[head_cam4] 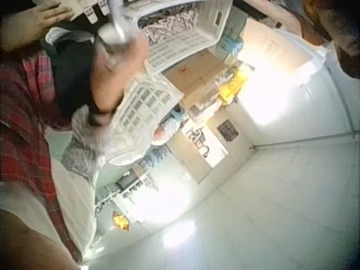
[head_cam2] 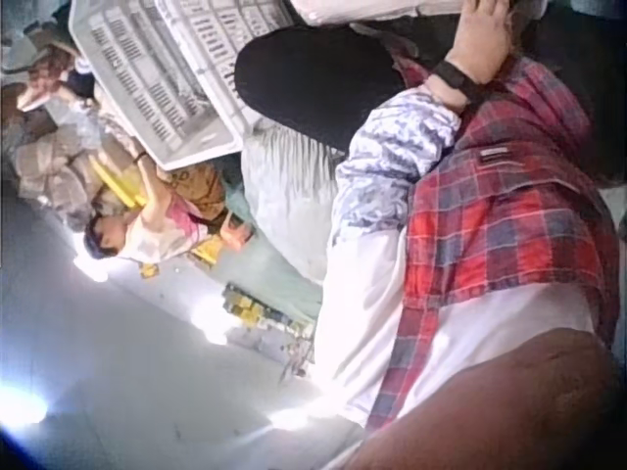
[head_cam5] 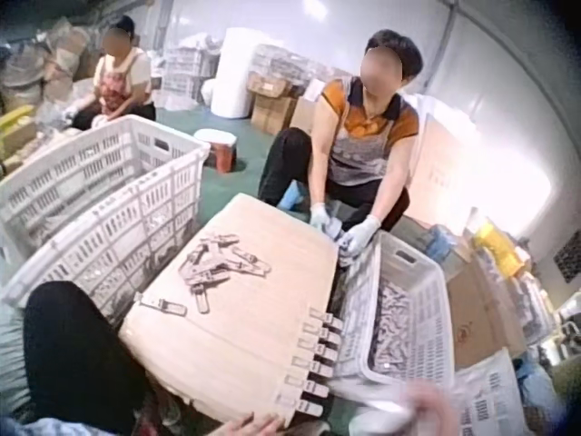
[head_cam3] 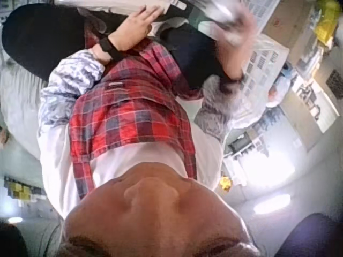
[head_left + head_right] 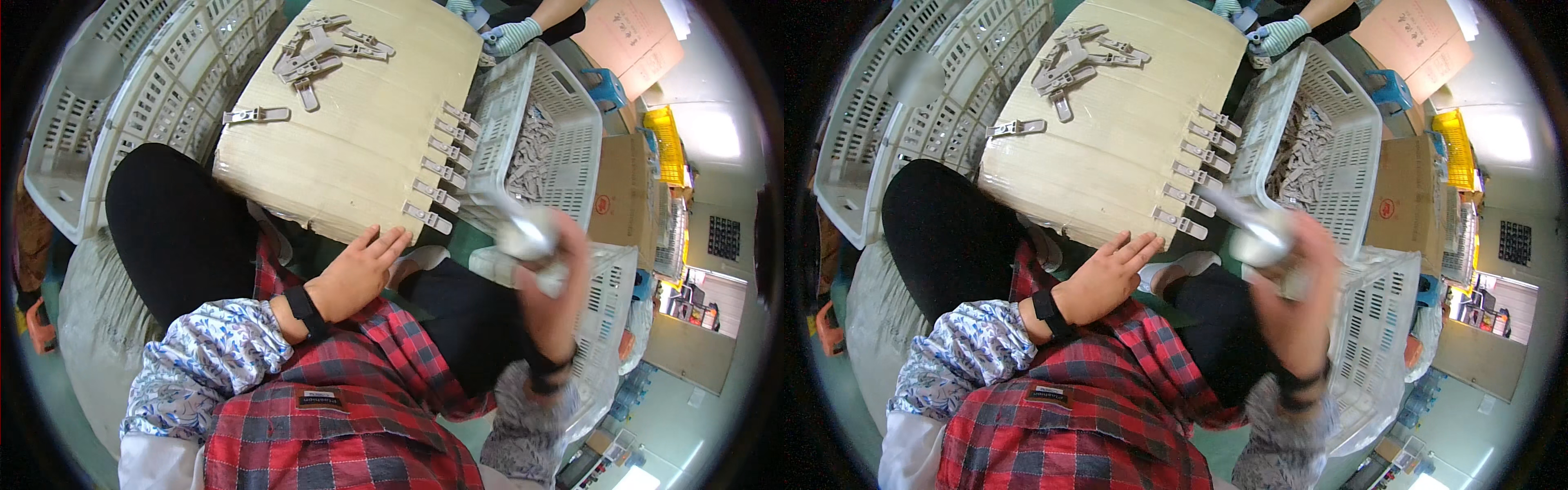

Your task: The person is seen picking up small grey plastic parts from a crate and lining them up on a cardboard-covered table to assemble them into a circular base unit.

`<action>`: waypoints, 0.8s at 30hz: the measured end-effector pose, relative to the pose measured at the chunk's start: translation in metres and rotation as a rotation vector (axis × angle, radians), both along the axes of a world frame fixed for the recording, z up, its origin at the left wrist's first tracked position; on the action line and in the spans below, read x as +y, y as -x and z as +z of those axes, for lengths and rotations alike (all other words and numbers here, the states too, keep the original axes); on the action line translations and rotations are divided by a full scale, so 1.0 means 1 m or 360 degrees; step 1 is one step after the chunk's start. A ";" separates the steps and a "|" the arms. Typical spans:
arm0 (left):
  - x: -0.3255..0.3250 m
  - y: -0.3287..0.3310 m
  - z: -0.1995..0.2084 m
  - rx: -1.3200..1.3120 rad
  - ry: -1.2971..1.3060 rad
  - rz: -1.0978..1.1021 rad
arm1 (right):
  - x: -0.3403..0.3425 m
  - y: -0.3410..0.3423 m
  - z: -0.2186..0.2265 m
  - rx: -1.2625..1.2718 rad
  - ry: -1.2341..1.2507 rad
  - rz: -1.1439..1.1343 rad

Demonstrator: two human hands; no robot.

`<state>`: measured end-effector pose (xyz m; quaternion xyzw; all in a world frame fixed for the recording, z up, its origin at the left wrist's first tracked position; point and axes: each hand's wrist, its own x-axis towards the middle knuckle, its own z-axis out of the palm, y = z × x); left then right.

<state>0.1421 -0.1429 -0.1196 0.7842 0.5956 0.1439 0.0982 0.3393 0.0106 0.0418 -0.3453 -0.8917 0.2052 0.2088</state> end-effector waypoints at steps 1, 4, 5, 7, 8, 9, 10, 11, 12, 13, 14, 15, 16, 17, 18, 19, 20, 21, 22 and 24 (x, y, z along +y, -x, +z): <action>-0.001 -0.001 0.000 0.0022 0.0013 0.0009 | 0.004 0.028 -0.016 -0.0105 -0.0089 0.0267; 0.002 0.000 0.002 0.0023 0.0021 -0.0008 | 0.005 0.069 -0.068 -0.0109 0.0038 0.0362; 0.002 -0.001 0.002 0.0023 0.0039 -0.0034 | 0.006 0.072 -0.079 -0.0153 -0.0006 0.0368; 0.003 -0.001 0.002 -0.0003 0.0036 -0.0022 | 0.006 0.074 -0.094 -0.0200 -0.0035 0.0391; 0.004 -0.001 0.001 -0.0021 0.0021 -0.0032 | 0.004 0.070 -0.099 -0.0167 -0.0019 0.0364; 0.003 -0.001 0.000 -0.0028 0.0035 -0.0018 | 0.003 0.070 -0.103 -0.0130 0.0000 0.0339; 0.002 0.000 0.000 -0.0059 0.0037 0.0007 | 0.004 0.070 -0.106 -0.0135 0.0014 0.0350; 0.002 0.000 0.001 -0.0090 0.0039 0.0029 | 0.004 0.072 -0.108 -0.0112 0.0035 0.0351; 0.003 0.001 0.002 -0.0099 0.0045 0.0025 | 0.004 0.071 -0.109 -0.0092 0.0049 0.0342; 0.003 0.003 0.005 -0.0124 0.0043 0.0018 | 0.005 0.070 -0.109 -0.0099 0.0056 0.0336; 0.004 0.004 0.007 -0.0147 0.0040 0.0009 | 0.007 0.071 -0.108 -0.0125 0.0050 0.0350; 0.005 0.005 0.007 -0.0147 0.0047 0.0004 | 0.008 0.072 -0.107 -0.0144 0.0044 0.0364; 0.006 0.006 0.007 -0.0168 0.0060 -0.0004 | 0.008 0.073 -0.108 -0.0142 0.0050 0.0358; 0.007 0.006 0.007 -0.0188 0.0073 -0.0011 | 0.008 0.073 -0.108 -0.0151 0.0035 0.0381; 0.008 0.006 0.007 -0.0186 0.0077 -0.0015 | 0.009 0.074 -0.108 -0.0159 0.0018 0.0409; 0.008 0.006 0.006 -0.0224 0.0065 -0.0006 | 0.010 0.073 -0.109 -0.0156 0.0021 0.0405; 0.008 0.006 0.006 -0.0261 0.0052 0.0003 | 0.010 0.072 -0.110 -0.0150 0.0022 0.0393; 0.009 0.005 0.007 -0.0260 0.0060 -0.0001 | 0.009 0.070 -0.112 -0.0143 0.0028 0.0380; 0.009 0.005 0.008 -0.0290 0.0075 0.0008 | 0.009 0.070 -0.113 -0.0141 0.0035 0.0376; 0.010 0.005 0.012 -0.0321 0.0092 0.0004 | 0.009 0.070 -0.115 -0.0132 -0.0015 0.0405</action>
